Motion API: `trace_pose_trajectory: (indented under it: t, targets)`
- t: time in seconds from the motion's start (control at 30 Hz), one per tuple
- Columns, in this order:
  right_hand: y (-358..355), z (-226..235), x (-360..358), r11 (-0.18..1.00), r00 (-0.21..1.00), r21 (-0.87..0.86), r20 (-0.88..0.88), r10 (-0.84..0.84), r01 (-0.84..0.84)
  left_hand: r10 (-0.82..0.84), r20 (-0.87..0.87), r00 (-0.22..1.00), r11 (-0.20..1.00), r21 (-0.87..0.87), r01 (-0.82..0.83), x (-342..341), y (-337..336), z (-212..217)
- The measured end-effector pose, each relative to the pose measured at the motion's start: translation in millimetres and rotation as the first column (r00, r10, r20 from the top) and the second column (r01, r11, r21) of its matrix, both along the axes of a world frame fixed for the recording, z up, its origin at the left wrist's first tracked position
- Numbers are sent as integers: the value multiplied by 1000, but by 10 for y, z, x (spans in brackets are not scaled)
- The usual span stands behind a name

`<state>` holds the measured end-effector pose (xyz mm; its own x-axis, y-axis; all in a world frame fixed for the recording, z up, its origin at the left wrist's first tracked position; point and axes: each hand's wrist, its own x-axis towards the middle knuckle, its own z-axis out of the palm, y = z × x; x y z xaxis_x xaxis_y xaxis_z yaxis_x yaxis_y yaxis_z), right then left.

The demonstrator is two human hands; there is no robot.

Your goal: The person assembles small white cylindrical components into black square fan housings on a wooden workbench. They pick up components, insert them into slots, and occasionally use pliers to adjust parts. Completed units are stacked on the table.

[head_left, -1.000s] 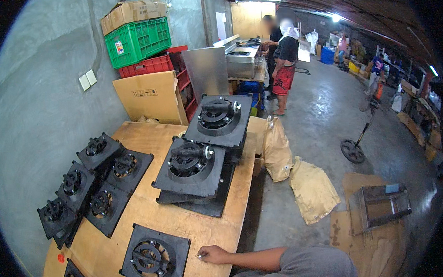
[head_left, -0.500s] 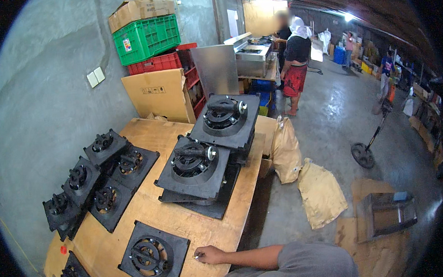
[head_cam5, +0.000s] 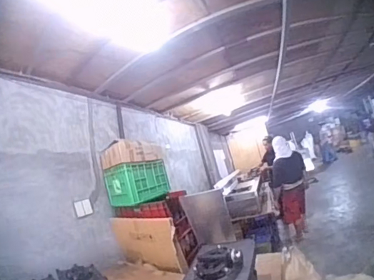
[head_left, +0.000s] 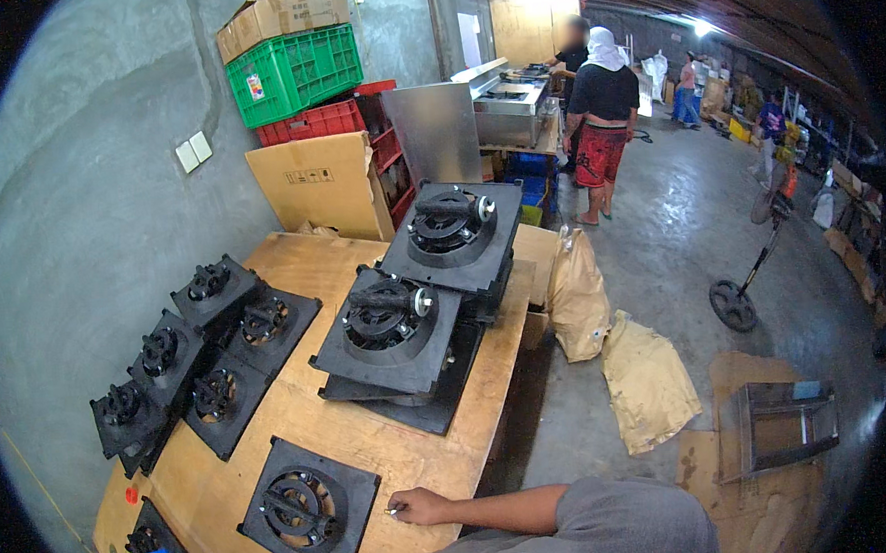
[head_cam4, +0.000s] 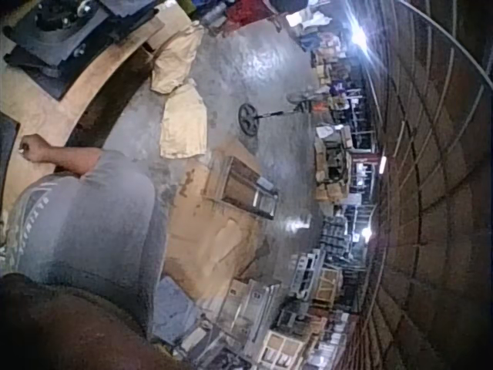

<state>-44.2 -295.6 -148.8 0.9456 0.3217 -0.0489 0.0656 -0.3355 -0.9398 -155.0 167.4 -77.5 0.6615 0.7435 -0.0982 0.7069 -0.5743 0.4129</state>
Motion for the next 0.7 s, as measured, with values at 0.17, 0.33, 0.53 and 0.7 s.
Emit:
trace_pose_trajectory:
  t: [0.17,0.33,0.53,0.7]
  targets:
    - [7,-18,4,999,1000,-29,-10,-12,12,13,-11,1000,1000,17,-13,-79,37,-24]
    - [-8,27,0,1000,1000,2,-16,-16,16,43,-24,999,998,36,-42,-233,90,-21]
    - [82,-91,7,994,999,-106,17,-37,38,125,-11,992,986,112,-123,-1129,562,-65]
    - [-42,90,-107,989,984,20,-112,-141,144,-79,165,983,996,51,71,-987,-18,358]
